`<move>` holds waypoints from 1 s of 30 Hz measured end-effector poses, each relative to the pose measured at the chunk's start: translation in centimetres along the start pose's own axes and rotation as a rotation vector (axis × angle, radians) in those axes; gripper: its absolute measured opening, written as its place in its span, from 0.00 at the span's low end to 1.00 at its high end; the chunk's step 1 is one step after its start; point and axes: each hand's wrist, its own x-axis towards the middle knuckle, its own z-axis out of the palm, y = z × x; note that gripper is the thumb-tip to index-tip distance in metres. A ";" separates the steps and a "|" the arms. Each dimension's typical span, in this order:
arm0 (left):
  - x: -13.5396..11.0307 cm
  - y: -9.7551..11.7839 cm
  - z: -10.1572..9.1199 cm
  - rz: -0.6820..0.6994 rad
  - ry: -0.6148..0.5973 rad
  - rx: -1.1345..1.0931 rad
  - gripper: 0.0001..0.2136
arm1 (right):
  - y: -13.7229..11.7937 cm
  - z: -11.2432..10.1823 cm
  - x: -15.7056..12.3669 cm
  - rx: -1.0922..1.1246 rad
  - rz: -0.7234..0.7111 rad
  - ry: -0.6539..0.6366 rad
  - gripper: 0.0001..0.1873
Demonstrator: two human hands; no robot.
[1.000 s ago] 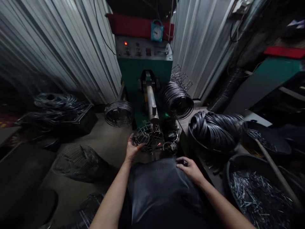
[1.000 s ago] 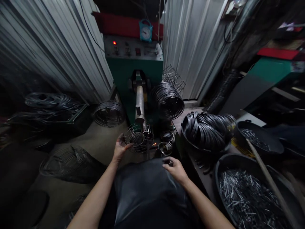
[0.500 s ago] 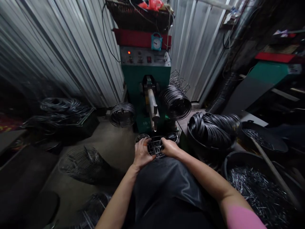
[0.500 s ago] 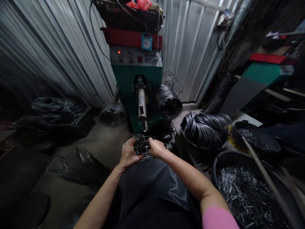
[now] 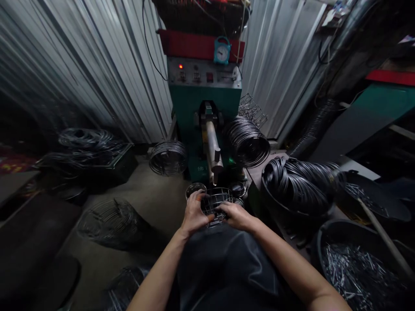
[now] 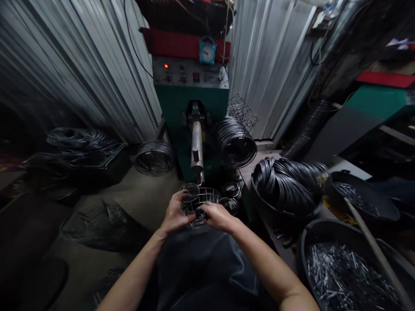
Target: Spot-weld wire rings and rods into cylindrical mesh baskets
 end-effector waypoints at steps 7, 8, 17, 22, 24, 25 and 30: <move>1.3 -0.7 0.3 0.013 -0.043 0.010 0.24 | 1.0 0.5 1.1 -0.082 0.034 0.033 0.16; 1.4 -0.8 0.4 0.010 -0.047 0.011 0.24 | 1.1 0.5 1.2 -0.087 0.036 0.043 0.16; 3.4 -1.8 0.2 -0.020 -0.078 -0.003 0.24 | 1.1 -1.0 3.0 -0.190 0.100 -0.016 0.17; 4.4 -1.6 0.1 -0.085 -0.105 -0.022 0.22 | 1.2 -1.1 3.6 -0.183 0.106 0.019 0.14; 4.3 -1.5 0.1 -0.089 -0.091 -0.027 0.22 | 1.2 -0.8 3.4 -0.178 0.113 0.052 0.13; 4.3 -1.4 0.1 -0.088 -0.080 -0.023 0.21 | 1.2 -0.7 3.4 -0.183 0.119 0.060 0.14; 4.5 -1.5 0.3 -0.104 -0.077 0.010 0.22 | 1.3 -0.1 3.5 -0.236 0.160 0.054 0.15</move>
